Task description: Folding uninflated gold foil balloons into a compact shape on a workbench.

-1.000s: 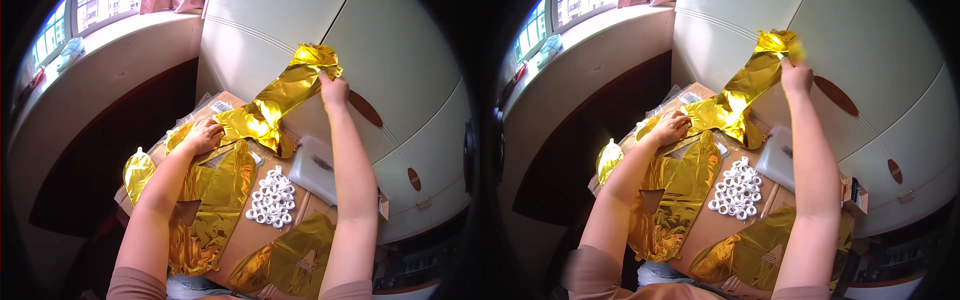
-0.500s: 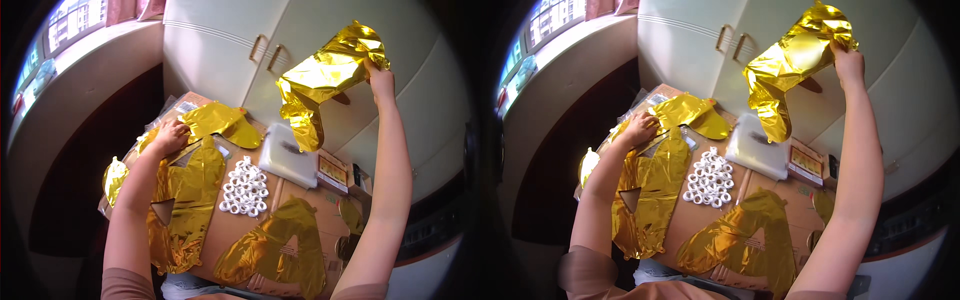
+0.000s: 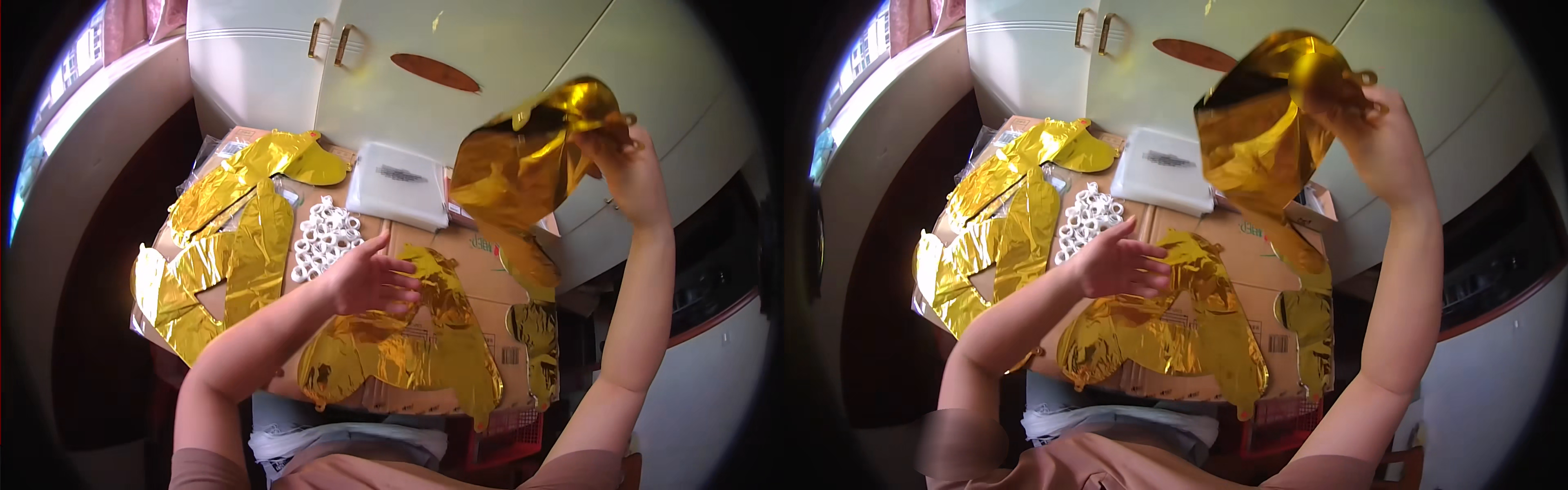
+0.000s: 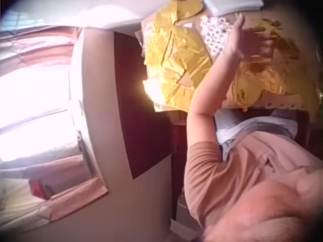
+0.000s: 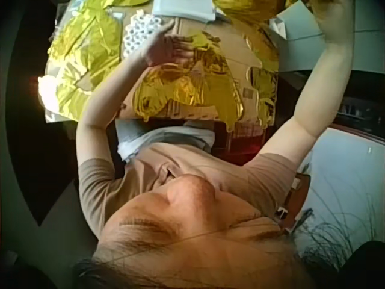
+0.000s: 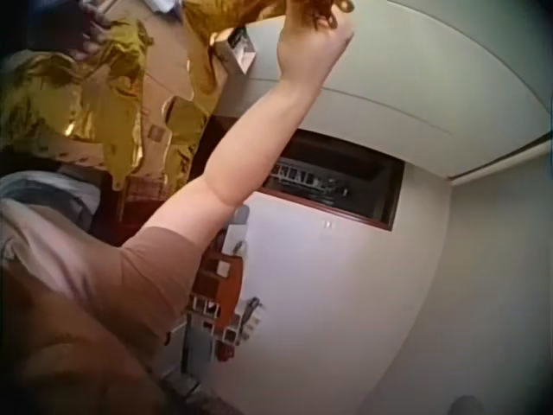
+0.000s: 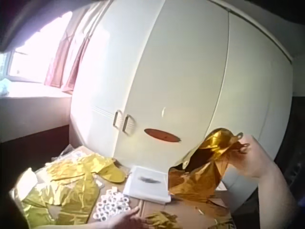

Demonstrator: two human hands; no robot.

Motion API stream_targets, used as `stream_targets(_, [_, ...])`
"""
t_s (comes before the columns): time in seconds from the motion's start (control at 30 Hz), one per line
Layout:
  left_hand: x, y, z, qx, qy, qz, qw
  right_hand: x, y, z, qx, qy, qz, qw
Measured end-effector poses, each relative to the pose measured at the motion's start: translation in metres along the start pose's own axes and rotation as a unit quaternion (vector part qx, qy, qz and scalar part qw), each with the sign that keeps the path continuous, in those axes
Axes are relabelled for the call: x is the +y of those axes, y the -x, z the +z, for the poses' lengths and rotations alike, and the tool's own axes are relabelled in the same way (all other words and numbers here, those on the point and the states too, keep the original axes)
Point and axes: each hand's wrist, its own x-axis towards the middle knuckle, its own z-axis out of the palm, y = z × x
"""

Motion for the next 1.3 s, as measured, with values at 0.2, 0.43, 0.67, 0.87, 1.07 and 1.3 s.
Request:
stream_targets(0.2, [-0.01,-0.05,0.038,-0.002,0.1,-0.038,0.994,-0.008,0.087,-0.016,-0.046,-0.104,0.041,0.993])
stream_targets(0.43, [-0.007,-0.122,0.042,0.079,-0.113,-0.016,0.99,-0.018,0.145,-0.035,-0.097,0.002,-0.07,0.993])
stream_targets(0.67, [0.023,-0.134,0.093,0.12,-0.134,0.154,0.972,-0.029,0.188,-0.043,0.023,0.157,-0.151,0.976])
stream_targets(0.87, [0.02,-0.089,0.046,0.145,-0.385,0.306,0.859,-0.028,0.228,0.033,0.007,0.27,-0.27,0.924])
stream_targets(1.07, [-0.017,-0.105,-0.006,0.286,-0.216,0.14,0.923,0.039,0.294,0.144,-0.031,0.276,-0.241,0.93])
stream_targets(1.3, [-0.034,-0.102,-0.013,0.315,-0.388,0.138,0.855,0.058,0.33,0.192,-0.05,0.232,-0.193,0.952])
